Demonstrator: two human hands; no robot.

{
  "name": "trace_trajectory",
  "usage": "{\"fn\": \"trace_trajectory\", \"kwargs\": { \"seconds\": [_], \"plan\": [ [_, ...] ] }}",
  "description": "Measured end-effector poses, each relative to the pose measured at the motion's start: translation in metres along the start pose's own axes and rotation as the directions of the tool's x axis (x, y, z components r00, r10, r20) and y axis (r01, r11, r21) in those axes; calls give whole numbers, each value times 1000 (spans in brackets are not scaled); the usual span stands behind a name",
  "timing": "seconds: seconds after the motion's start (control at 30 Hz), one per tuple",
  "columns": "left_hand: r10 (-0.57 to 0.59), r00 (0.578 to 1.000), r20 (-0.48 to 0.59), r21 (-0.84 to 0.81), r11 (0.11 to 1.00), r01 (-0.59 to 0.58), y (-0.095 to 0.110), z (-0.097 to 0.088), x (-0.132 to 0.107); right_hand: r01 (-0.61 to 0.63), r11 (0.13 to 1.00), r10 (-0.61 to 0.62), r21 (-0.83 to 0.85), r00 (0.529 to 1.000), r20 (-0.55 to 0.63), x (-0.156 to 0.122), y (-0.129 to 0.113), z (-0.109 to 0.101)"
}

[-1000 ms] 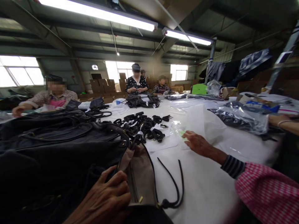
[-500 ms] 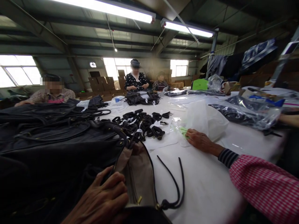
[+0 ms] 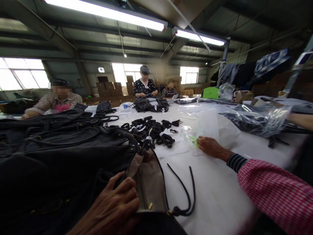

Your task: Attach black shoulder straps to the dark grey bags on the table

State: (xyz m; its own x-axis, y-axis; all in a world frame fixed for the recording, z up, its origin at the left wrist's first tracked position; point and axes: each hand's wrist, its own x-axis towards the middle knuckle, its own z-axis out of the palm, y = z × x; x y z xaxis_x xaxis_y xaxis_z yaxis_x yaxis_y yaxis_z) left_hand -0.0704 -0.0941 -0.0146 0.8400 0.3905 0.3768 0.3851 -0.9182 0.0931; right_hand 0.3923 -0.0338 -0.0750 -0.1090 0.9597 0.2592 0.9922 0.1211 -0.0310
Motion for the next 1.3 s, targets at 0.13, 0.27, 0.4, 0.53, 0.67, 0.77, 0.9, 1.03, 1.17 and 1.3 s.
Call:
{"fn": "trace_trajectory", "kwargs": {
  "seconds": [0.13, 0.27, 0.4, 0.53, 0.67, 0.77, 0.9, 1.03, 1.17, 1.3],
  "plan": [
    [16, 1000, 0, 61, 998, -16, -4, 4, -2, -181, 978, 196, 106, 967, -162, -6, 10, -11],
    [80, 996, -32, 121, 990, -75, -14, 13, -5, -268, 841, 389, 470, 903, -183, -11, -14, -31],
    [88, 996, 21, 120, 989, -90, -13, 8, -7, -167, 501, 284, 849, 959, 22, -16, -89, -49],
    [23, 994, 107, 95, 995, -33, -3, -8, -2, -196, 300, -100, 934, 967, 235, -17, -177, -53],
    [46, 994, 101, 77, 996, -54, 4, -16, 3, -135, 346, -325, 928, 911, 254, -5, -230, -48],
    [18, 993, 119, 47, 999, -24, 9, -19, 4, 106, 577, -412, 810, 894, 176, 2, -241, -44],
    [-105, 972, 211, 105, 991, 85, 18, -22, 7, 236, 777, -414, 583, 890, 192, -9, -240, -29],
    [-232, 937, 262, 200, 963, 183, 18, -13, 7, 181, 823, -294, 538, 946, 133, -28, -238, -11],
    [-243, 917, 316, 260, 952, 163, 15, -10, 7, 147, 862, -251, 486, 955, 156, -35, -241, -11],
    [-279, 848, 450, 276, 947, 166, 20, -24, 22, 144, 861, -245, 488, 958, 149, -35, -242, -15]
  ]
}}
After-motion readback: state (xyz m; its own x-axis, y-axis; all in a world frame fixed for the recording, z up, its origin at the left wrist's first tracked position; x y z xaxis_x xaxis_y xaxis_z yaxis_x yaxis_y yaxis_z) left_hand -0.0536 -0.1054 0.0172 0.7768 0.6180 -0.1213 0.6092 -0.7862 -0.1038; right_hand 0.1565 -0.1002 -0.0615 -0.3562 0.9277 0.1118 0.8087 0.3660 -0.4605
